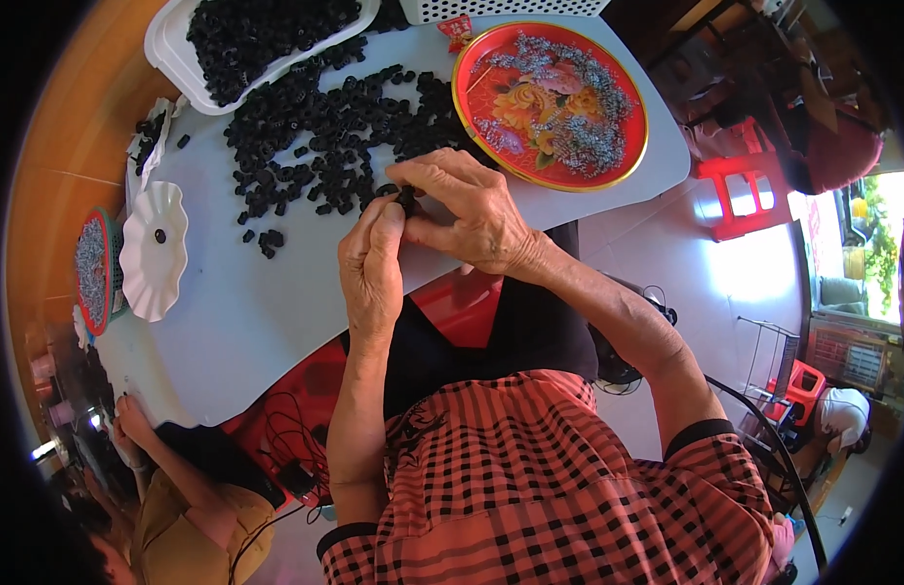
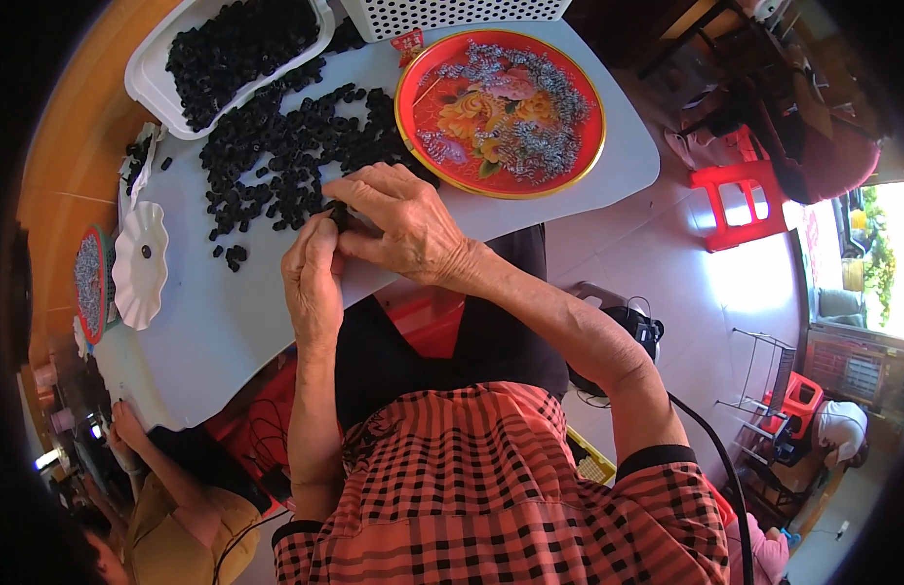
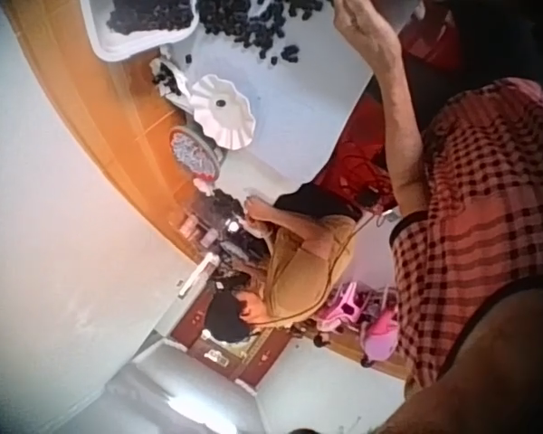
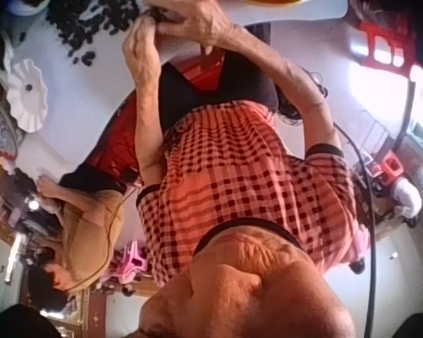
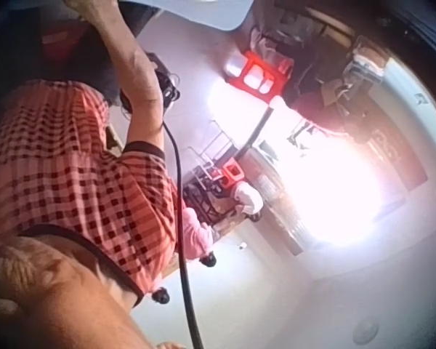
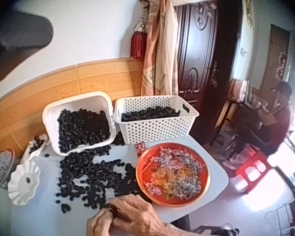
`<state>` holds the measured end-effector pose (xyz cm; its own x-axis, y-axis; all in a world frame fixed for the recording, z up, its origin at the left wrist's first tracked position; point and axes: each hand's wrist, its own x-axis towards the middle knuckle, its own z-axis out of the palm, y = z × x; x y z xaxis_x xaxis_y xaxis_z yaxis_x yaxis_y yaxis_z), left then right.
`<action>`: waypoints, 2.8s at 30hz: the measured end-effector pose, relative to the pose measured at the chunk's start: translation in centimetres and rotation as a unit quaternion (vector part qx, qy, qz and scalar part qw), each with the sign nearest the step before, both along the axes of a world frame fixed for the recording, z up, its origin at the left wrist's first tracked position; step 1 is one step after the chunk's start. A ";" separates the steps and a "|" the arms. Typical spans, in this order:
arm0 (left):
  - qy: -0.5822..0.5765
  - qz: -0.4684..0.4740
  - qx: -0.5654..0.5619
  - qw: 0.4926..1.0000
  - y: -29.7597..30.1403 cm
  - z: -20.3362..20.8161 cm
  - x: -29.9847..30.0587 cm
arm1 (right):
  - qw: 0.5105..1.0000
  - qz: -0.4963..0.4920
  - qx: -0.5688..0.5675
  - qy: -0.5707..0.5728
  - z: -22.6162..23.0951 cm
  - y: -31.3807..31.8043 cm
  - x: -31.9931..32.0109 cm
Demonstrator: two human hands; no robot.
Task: The person assembles small plastic components by picking up individual pieces from the table and pressing them together by hand.
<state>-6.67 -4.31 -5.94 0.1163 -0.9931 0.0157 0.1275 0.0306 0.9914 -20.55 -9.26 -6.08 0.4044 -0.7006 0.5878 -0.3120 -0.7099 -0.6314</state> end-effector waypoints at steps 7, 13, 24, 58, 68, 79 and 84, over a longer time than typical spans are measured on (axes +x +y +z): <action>-0.078 -0.006 -0.018 0.997 -0.3 0.3 0.0 | 0.995 -0.006 -0.088 0.055 0.0 -0.1 -0.4; -0.217 0.013 -0.021 0.976 -0.2 0.6 0.2 | 0.992 -0.011 -0.112 0.054 -0.5 0.0 -0.1; 0.104 0.036 0.011 0.994 0.3 0.0 0.9 | 0.996 0.057 0.051 -0.034 0.3 0.1 -1.0; -0.065 -0.009 -0.044 0.997 2.4 -0.7 3.0 | 0.989 0.080 -0.093 0.084 5.1 -11.7 5.7; -0.086 -0.018 -0.079 0.993 2.0 -0.4 2.6 | 0.945 0.137 -0.099 0.279 2.1 -9.0 11.6; -0.082 0.015 -0.055 0.995 2.1 -0.1 2.6 | 0.985 0.134 0.045 0.096 4.0 -7.3 8.3; 0.018 0.104 -0.096 0.990 1.6 -0.5 2.4 | 0.973 0.138 0.164 0.085 5.3 -4.3 4.2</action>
<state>-4.29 -2.72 -6.49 0.3220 -0.9268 0.1935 0.1339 0.2469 0.9597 -16.39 -13.58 -0.80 0.6753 -0.6904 0.2595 -0.2581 -0.5508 -0.7937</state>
